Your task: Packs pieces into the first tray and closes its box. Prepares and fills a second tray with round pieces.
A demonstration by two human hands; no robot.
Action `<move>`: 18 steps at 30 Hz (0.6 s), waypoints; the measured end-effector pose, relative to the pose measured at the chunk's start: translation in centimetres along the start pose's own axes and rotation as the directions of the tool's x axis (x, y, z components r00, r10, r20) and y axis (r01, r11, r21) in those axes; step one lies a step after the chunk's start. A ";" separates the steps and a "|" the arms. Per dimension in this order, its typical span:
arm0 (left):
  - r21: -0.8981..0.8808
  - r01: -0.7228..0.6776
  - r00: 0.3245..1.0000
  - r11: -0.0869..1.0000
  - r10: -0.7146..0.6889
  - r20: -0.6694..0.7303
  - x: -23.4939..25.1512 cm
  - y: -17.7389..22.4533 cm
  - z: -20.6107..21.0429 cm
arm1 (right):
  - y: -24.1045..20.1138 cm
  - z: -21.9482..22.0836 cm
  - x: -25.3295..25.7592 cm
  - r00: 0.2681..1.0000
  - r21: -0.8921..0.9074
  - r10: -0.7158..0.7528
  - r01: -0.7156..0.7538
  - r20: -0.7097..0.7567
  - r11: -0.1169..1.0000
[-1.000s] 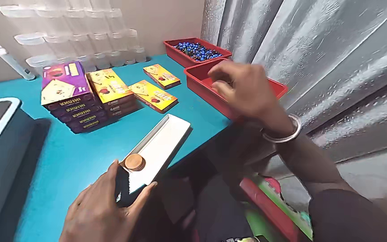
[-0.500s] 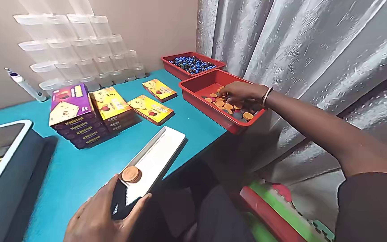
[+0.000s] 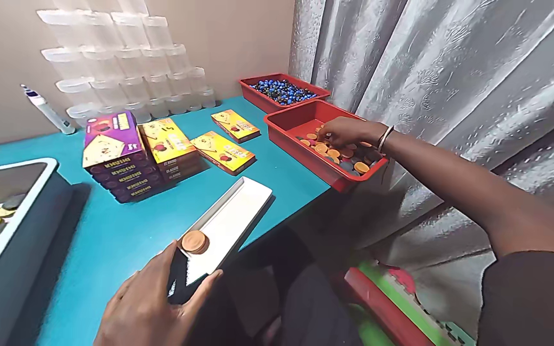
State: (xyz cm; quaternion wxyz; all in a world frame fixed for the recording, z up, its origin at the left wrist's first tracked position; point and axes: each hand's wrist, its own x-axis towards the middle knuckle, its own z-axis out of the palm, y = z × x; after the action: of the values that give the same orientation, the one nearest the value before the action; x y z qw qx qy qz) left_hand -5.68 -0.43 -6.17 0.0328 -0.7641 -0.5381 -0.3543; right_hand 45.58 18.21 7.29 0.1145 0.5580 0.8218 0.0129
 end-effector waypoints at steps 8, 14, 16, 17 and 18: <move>0.001 -0.003 1.000 1.000 0.003 -0.016 -0.1 -0.1 0.1 | -1.6 -1.5 -0.7 0.997 0.171 -0.066 0.070 -0.029 0.983; 0.015 0.003 1.000 1.000 -0.003 -0.026 0.0 0.0 0.2 | -1.8 -2.2 -0.5 0.992 0.253 -0.029 -0.003 0.124 0.967; 0.034 0.005 0.999 0.999 -0.003 -0.052 0.0 0.1 0.2 | -1.7 -2.5 -0.5 0.987 0.239 0.006 -0.045 0.163 0.970; 0.041 0.007 0.998 0.999 -0.005 -0.067 0.0 0.2 0.3 | -1.6 -2.5 -0.5 0.986 0.208 0.013 -0.047 0.164 0.977; 0.046 0.013 0.996 0.999 -0.010 -0.085 0.0 0.3 0.4 | -1.5 -2.6 -0.5 0.990 0.157 0.019 -0.041 0.139 0.987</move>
State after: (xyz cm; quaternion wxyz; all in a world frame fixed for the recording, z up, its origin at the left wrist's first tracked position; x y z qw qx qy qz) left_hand -5.20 -0.38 -6.34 0.0713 -0.7444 -0.5488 -0.3737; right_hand 43.84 17.43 9.71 0.1256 0.5771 0.8020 -0.0894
